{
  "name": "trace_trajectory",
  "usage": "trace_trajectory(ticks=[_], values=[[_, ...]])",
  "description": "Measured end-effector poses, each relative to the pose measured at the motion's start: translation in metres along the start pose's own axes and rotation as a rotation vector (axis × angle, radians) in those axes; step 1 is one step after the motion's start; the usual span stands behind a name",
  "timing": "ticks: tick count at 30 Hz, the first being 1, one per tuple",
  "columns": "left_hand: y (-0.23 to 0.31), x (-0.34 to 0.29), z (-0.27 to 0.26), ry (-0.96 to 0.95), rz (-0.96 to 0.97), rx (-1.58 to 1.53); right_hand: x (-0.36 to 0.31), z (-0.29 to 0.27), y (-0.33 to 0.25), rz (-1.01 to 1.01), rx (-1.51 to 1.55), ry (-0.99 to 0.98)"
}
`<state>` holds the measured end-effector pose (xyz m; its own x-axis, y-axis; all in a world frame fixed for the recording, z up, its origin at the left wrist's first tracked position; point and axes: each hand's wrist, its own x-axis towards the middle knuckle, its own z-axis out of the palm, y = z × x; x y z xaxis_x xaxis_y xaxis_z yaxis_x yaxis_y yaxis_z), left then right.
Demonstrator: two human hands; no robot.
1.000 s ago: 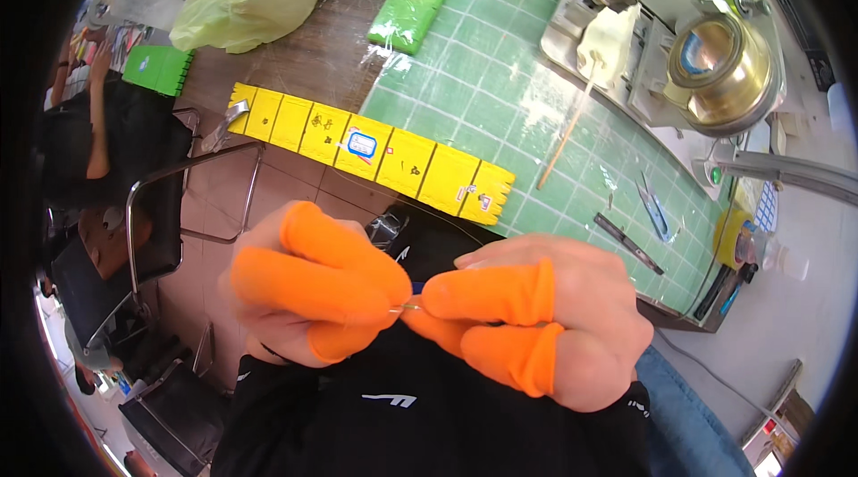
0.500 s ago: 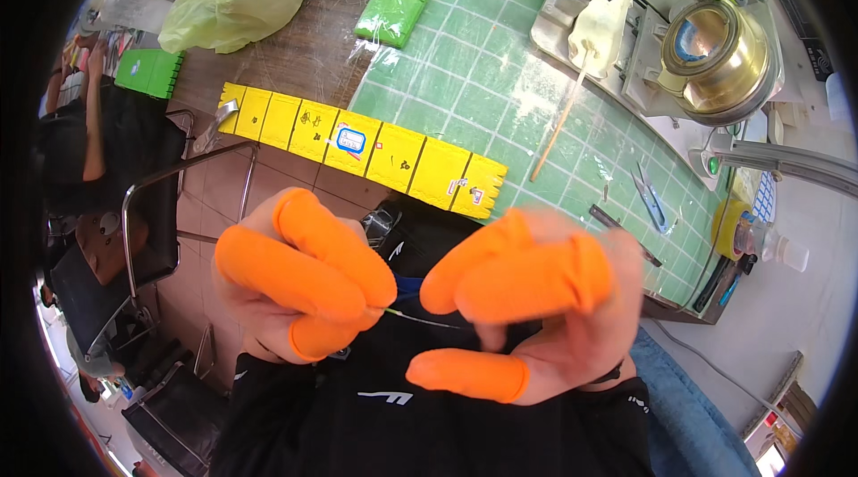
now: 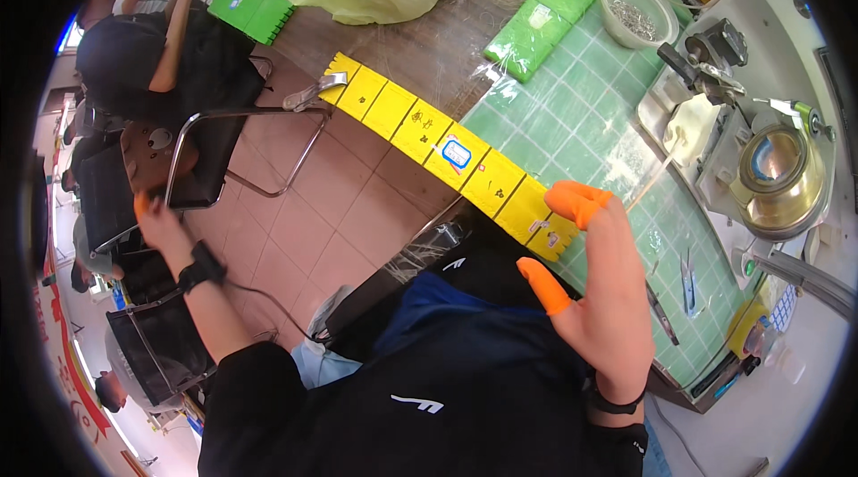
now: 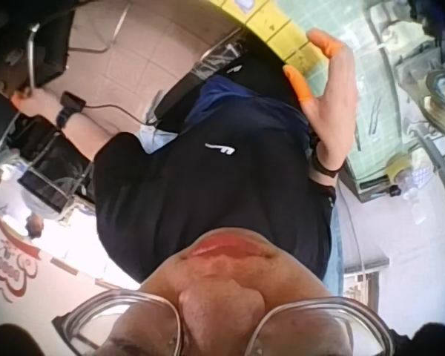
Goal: Assembling small metal components using a specialized fixture and glue on a fabrication floor.
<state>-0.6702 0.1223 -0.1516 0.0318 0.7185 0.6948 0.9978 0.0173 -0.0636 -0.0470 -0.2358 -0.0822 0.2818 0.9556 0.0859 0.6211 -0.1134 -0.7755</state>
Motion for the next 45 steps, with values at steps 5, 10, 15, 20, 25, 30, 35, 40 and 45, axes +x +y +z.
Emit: trace_trajectory(ticks=[5,10,15,20,25,30,35,40,45], values=[[-0.118,-0.017,-0.052,0.002,-0.351,0.261,0.003,0.011,0.002,0.072,-0.216,-0.201],[-0.036,0.023,-0.086,0.040,-0.207,0.345,0.004,0.026,0.003,0.101,-0.324,-0.159],[0.189,0.016,-0.071,0.231,-0.179,-1.052,0.005,0.037,0.006,0.108,-0.342,-0.107],[0.324,-0.053,-0.096,-0.068,0.513,-0.980,0.000,0.039,0.008,0.132,-0.281,-0.067],[0.360,-0.082,-0.085,-0.258,0.389,-1.099,0.002,0.038,0.009,0.127,-0.275,-0.060],[0.370,-0.083,-0.076,-0.239,0.296,-1.127,0.007,0.037,0.012,0.135,-0.270,-0.080],[0.376,-0.084,-0.070,-0.265,0.278,-1.100,0.010,0.037,0.011,0.123,-0.257,-0.062],[0.383,-0.082,-0.070,-0.334,0.144,-1.127,0.013,0.035,0.012,0.131,-0.247,-0.077],[0.382,-0.076,-0.078,-0.404,0.116,-1.075,0.015,0.032,0.012,0.146,-0.234,-0.090]])
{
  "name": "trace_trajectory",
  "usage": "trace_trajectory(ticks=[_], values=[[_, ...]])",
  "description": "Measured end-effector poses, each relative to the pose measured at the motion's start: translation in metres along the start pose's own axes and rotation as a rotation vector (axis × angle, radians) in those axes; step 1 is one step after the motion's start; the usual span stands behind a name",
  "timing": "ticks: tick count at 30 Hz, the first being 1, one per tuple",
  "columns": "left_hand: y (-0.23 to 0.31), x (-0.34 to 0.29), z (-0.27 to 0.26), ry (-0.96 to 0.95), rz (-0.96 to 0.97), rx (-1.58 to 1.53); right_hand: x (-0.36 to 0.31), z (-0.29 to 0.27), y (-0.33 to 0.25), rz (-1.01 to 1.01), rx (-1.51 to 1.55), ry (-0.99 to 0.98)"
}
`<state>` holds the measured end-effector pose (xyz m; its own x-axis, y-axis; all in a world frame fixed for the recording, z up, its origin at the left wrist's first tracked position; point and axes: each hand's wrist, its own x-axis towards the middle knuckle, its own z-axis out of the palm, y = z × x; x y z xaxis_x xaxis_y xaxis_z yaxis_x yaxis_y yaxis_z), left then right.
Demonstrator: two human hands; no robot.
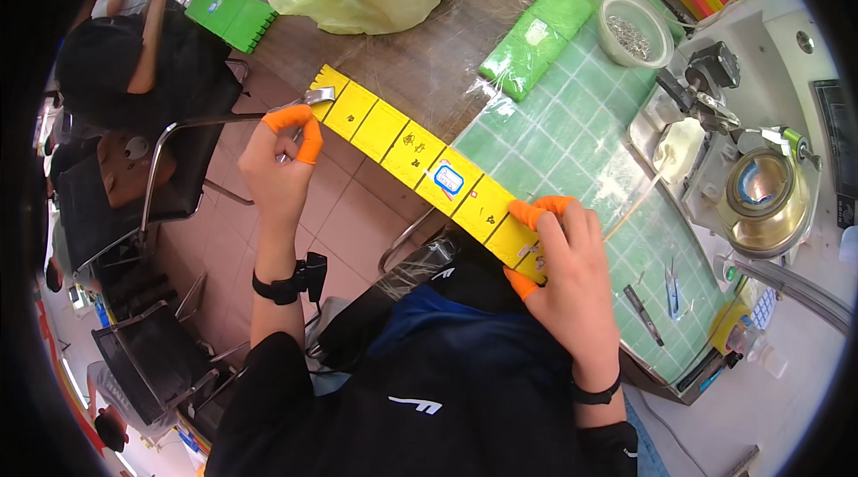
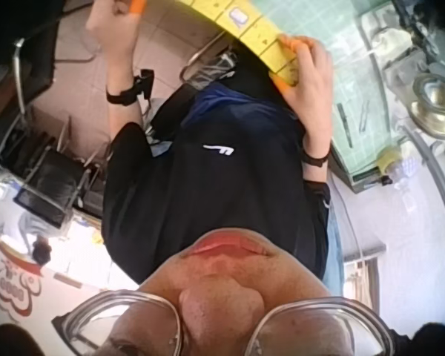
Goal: Assembling small metal components using a specialized fixture and glue on a fabrication floor.
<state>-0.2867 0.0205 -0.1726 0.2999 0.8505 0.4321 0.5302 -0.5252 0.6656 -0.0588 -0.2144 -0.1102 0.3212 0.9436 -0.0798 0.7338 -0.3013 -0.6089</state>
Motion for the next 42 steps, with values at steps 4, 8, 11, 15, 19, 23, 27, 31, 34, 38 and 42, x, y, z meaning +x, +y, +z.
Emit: trace_trajectory(ticks=[4,8,11,15,19,23,27,31,34,38,42], values=[[-0.004,0.005,0.001,-0.064,0.159,0.058,-0.001,-0.001,0.004,-0.012,-0.020,-0.011],[-0.002,0.003,-0.003,-0.094,0.202,0.139,-0.001,-0.004,0.005,-0.013,0.001,-0.022],[-0.005,-0.002,0.000,-0.058,0.269,0.192,-0.005,-0.004,0.006,-0.016,0.004,-0.005],[-0.003,-0.003,-0.005,-0.089,0.255,0.252,-0.009,-0.003,0.009,-0.044,-0.004,0.003],[0.009,0.002,-0.008,-0.081,0.390,0.318,-0.015,-0.006,0.009,-0.087,0.010,0.004],[0.057,0.001,-0.028,-0.052,0.301,0.240,-0.025,-0.011,0.015,-0.113,0.103,0.052],[0.110,0.005,-0.033,0.003,0.486,0.038,-0.038,-0.020,0.023,-0.147,0.098,0.126],[0.192,0.001,-0.035,-0.218,0.758,-0.379,-0.052,-0.040,0.031,-0.157,0.065,0.093],[0.242,-0.001,-0.017,-0.702,0.643,-0.962,-0.064,-0.054,0.037,-0.142,0.030,0.102],[0.258,0.005,-0.016,-0.953,0.478,-1.078,-0.077,-0.070,0.038,-0.107,0.043,0.158],[0.247,0.012,-0.008,-0.931,0.447,-0.935,-0.087,-0.071,0.052,-0.046,0.056,0.205]])
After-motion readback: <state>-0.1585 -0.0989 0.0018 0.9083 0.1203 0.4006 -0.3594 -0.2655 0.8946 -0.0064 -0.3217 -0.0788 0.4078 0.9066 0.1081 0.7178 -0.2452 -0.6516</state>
